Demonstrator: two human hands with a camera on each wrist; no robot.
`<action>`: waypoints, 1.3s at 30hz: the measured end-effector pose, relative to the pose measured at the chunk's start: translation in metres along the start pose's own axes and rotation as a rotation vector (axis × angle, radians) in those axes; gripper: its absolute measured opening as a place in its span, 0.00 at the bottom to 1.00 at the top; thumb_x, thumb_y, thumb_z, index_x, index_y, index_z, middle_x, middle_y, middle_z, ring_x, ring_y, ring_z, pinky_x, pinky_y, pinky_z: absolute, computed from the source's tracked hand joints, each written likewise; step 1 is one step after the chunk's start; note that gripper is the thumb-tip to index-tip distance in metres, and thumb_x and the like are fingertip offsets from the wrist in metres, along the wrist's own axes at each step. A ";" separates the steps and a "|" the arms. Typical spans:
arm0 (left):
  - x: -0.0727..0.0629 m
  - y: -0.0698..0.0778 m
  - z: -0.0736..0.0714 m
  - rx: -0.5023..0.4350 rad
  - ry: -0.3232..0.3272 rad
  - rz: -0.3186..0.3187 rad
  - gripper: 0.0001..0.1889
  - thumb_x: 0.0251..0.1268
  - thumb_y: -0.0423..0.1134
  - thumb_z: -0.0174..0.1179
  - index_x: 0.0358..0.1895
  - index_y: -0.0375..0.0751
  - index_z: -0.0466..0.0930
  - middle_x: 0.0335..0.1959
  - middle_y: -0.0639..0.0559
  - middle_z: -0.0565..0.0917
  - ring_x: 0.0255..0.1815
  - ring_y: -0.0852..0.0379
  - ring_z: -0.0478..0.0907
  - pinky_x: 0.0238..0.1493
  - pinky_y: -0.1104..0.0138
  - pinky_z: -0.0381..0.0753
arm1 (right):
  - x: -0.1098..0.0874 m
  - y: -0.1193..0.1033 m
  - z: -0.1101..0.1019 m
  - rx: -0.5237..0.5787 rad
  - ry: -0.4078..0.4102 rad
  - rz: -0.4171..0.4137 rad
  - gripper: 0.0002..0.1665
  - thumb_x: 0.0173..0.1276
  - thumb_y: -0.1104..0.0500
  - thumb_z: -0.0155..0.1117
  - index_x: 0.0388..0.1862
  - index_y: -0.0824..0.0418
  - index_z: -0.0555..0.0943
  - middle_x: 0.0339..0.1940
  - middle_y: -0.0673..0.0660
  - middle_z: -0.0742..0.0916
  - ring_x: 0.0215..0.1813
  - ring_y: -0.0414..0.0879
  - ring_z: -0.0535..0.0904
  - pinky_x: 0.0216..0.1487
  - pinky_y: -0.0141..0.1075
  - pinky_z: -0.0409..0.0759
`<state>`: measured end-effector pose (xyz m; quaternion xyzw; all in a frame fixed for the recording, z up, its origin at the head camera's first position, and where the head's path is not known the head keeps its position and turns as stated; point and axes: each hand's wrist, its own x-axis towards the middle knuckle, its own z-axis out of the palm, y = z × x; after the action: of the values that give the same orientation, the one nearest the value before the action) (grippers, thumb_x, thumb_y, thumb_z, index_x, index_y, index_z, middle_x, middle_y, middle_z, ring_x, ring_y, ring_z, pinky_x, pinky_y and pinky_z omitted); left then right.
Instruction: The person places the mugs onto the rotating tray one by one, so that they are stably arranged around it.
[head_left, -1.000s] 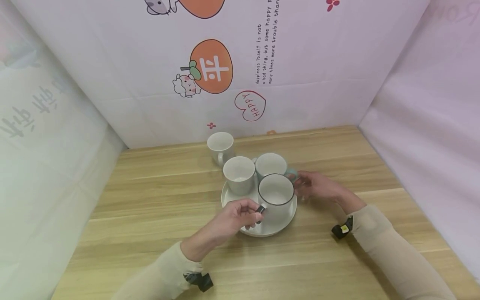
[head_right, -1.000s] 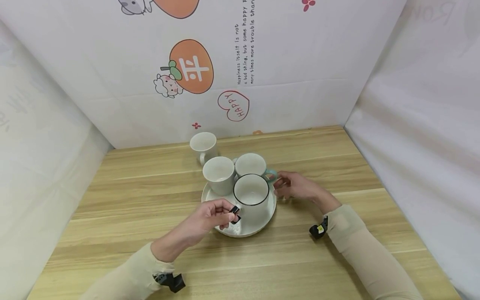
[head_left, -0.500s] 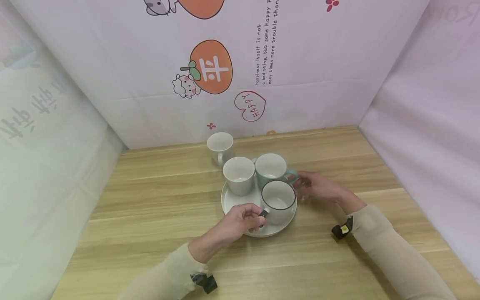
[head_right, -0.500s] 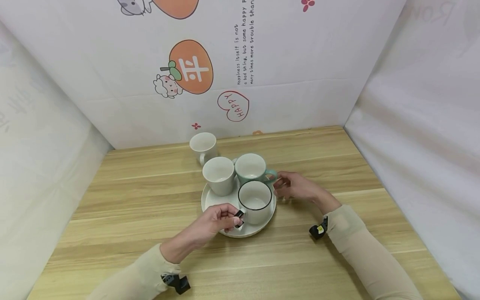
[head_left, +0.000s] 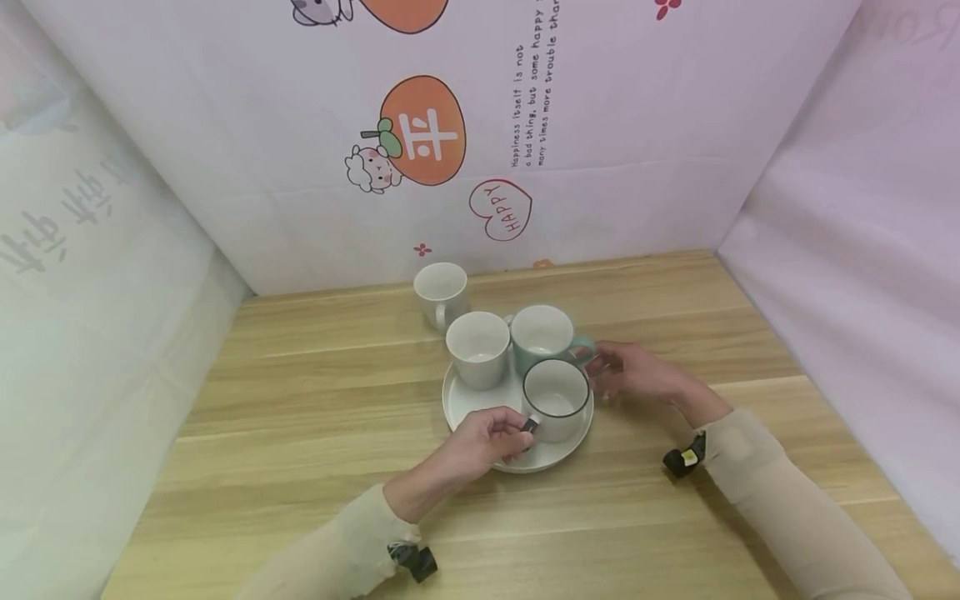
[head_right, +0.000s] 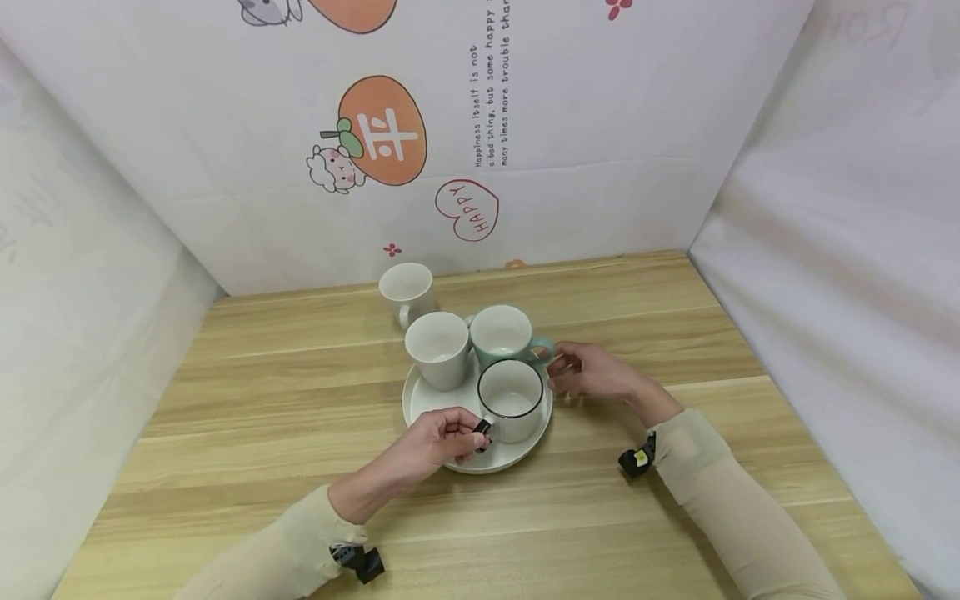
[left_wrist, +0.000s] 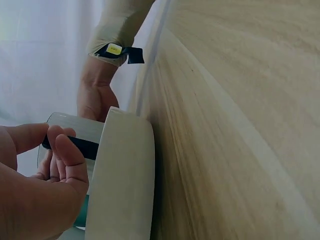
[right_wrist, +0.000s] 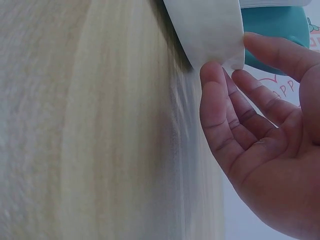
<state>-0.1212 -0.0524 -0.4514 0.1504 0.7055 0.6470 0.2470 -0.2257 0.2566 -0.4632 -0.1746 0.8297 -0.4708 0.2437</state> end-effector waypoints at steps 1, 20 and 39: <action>0.000 0.000 -0.001 0.015 -0.003 -0.001 0.13 0.69 0.33 0.61 0.48 0.24 0.78 0.32 0.46 0.82 0.31 0.65 0.76 0.37 0.73 0.79 | 0.000 0.000 0.000 -0.002 -0.002 -0.001 0.27 0.67 0.60 0.68 0.64 0.57 0.74 0.56 0.67 0.83 0.43 0.54 0.84 0.38 0.47 0.87; -0.010 0.003 -0.006 0.216 0.023 0.002 0.05 0.65 0.36 0.65 0.40 0.38 0.84 0.36 0.47 0.87 0.33 0.62 0.86 0.34 0.70 0.84 | -0.003 -0.003 -0.002 0.029 -0.007 -0.019 0.30 0.67 0.68 0.63 0.67 0.61 0.71 0.56 0.72 0.82 0.41 0.57 0.84 0.37 0.48 0.86; -0.004 0.005 0.017 0.206 0.044 0.036 0.05 0.63 0.36 0.67 0.38 0.40 0.84 0.33 0.50 0.88 0.31 0.55 0.88 0.28 0.76 0.79 | -0.003 -0.005 0.002 0.025 0.011 -0.004 0.34 0.60 0.74 0.61 0.66 0.58 0.72 0.56 0.68 0.83 0.50 0.54 0.83 0.38 0.49 0.87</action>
<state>-0.1088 -0.0395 -0.4467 0.1735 0.7706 0.5786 0.2032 -0.2218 0.2549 -0.4593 -0.1705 0.8247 -0.4829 0.2402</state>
